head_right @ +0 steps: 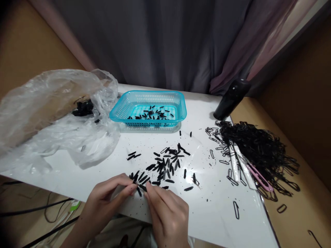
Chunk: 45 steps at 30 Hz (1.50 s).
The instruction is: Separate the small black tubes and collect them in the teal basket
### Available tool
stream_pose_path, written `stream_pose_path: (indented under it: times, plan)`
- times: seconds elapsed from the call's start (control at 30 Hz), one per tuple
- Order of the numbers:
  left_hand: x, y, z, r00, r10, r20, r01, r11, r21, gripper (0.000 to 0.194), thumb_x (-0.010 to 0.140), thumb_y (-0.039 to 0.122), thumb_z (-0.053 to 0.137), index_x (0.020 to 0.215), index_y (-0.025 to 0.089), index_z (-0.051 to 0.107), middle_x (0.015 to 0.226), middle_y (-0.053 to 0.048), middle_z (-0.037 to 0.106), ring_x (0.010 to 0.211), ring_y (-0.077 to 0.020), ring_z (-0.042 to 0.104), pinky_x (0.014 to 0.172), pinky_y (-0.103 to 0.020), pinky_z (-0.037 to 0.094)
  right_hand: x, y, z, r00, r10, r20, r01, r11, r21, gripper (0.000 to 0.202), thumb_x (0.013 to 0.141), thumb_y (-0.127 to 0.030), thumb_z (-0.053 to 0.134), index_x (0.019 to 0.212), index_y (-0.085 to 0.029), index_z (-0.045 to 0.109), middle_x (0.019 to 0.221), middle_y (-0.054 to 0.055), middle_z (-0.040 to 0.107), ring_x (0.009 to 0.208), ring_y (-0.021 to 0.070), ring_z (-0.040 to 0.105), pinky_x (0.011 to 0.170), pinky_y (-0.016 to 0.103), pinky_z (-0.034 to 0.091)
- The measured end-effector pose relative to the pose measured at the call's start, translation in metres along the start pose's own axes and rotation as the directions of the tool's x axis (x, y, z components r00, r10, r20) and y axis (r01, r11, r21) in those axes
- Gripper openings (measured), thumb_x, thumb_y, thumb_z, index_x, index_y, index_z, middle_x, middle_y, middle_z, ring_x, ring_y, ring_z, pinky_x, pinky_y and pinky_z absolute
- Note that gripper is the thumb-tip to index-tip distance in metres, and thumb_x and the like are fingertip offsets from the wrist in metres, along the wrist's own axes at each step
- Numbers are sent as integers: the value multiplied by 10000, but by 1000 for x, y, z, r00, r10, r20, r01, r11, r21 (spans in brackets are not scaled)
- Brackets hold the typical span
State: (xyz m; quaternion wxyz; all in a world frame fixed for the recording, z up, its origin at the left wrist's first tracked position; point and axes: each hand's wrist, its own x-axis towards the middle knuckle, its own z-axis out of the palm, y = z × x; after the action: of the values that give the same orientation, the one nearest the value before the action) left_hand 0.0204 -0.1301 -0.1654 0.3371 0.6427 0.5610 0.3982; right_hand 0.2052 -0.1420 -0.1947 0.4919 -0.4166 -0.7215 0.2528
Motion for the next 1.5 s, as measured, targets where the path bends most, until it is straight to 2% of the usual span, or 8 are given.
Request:
stream_pose_path:
  times: [0.23,0.5,0.63,0.77,0.9,1.17,1.4,1.5]
  plan:
    - [-2,-1,-2,994,-99,53,102,992,-73,190,896,237,624,715,181,642,672,-3,647,645,-144,591,616,-209,449,-2,0,-3,994,-93,55,94,995,-18,407,921,-39,524,1289,-199,590,1112,76,733,883,181,714,718,295,590]
    - [-2,9,-3,976,-177,125,197,965,-172,230,896,289,620,691,186,617,644,13,613,637,-135,560,593,-209,414,-9,1,-7,994,-44,99,40,998,44,449,913,-26,498,1313,-216,577,1143,61,720,901,177,713,757,297,595]
    - [-2,17,1,966,-203,161,232,953,-196,243,895,296,614,679,184,609,633,19,605,624,-130,549,583,-209,407,-11,2,-6,999,-39,24,38,998,40,455,895,-22,507,1291,-222,608,1099,46,736,892,182,726,744,295,608]
    - [0,21,13,937,-186,294,253,945,-206,253,901,278,593,670,178,609,612,23,605,611,-125,551,602,-211,416,-7,1,-3,980,-58,-189,48,997,-60,434,869,-2,578,1228,-232,665,1061,27,750,912,181,730,792,284,606]
    - [0,20,19,963,-206,172,242,944,-225,242,892,266,585,665,183,598,631,25,610,601,-119,540,586,-206,418,-4,0,-1,955,-12,-295,-4,999,-53,394,860,-18,621,1163,-256,703,1027,12,763,875,184,737,786,292,611]
    - [-3,22,16,993,-118,2,116,976,-183,228,866,234,595,643,195,625,586,40,603,550,-107,530,581,-198,438,4,-4,-4,959,93,-269,-91,996,22,263,866,-102,654,1052,-259,753,924,5,782,784,152,742,710,214,607]
    - [-5,25,20,992,-126,-21,120,978,-169,257,844,263,595,599,191,624,563,24,623,540,-120,558,559,-208,448,4,-1,-3,953,221,-208,-198,972,122,219,879,-207,669,1047,-310,765,894,17,773,639,142,693,541,213,572]
    - [-4,26,15,994,-107,14,108,983,-150,249,842,286,605,615,186,627,571,17,642,561,-131,585,585,-216,463,2,2,-2,939,287,-191,-259,953,157,192,881,-257,674,1039,-307,772,899,37,765,665,156,684,547,231,562]
